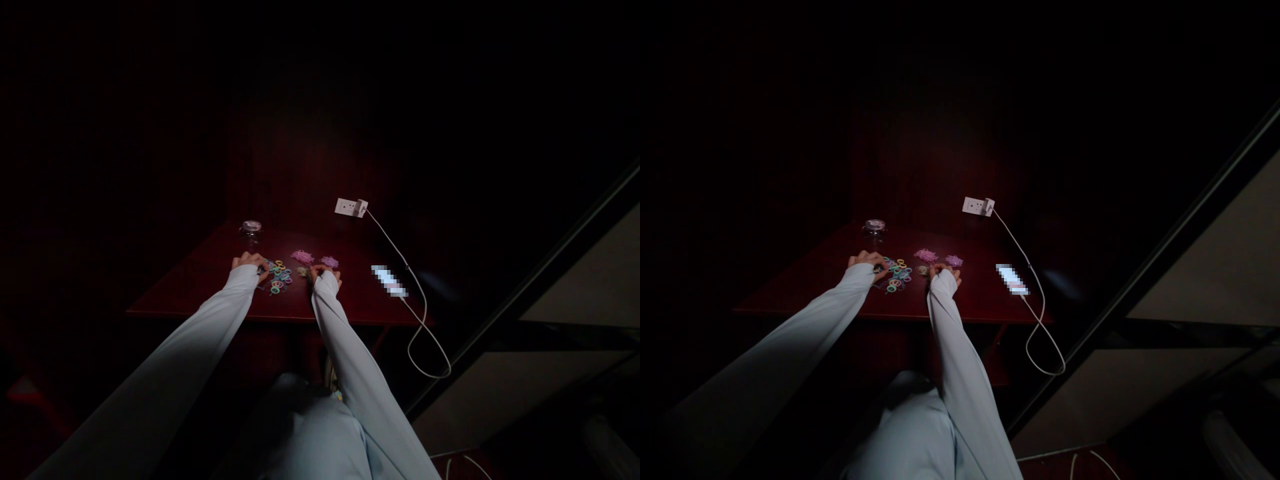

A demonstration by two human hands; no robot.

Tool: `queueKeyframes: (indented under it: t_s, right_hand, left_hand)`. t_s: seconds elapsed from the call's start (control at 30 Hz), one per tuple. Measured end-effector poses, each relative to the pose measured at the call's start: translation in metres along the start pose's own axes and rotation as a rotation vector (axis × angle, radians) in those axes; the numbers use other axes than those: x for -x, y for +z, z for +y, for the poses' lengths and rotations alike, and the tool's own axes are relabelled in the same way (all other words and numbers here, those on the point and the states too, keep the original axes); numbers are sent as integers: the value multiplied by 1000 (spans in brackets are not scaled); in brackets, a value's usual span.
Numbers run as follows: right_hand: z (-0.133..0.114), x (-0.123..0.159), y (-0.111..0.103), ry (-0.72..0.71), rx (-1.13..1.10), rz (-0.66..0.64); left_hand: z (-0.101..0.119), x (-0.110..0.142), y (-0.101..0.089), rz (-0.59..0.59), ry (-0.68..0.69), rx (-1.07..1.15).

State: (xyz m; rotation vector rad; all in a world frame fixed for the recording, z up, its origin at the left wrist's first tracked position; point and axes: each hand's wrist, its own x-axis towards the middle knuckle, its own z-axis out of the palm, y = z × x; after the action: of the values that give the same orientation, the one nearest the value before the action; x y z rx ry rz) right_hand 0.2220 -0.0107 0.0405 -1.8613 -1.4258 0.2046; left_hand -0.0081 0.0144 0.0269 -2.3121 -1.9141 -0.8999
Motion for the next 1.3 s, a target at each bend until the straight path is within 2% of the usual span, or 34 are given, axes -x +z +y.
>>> queueKeyframes:
  t_s: [0.4, 0.93, 1.1, 1.3]
  right_hand:
    - [0, 0, 1, 5, 20, -4]
    - [2, -2, 5, -24, 48, 29]
    - [1, -1, 3, -22, 33, 17]
    - [0, -1, 1, -23, 28, -10]
  left_hand:
    - [5, 3, -4, 24, -4, 19]
    - [-5, 0, 2, 46, 22, 27]
    - [-4, -1, 1, 29, 3, 31]
    - [0, 1, -2, 73, -18, 30]
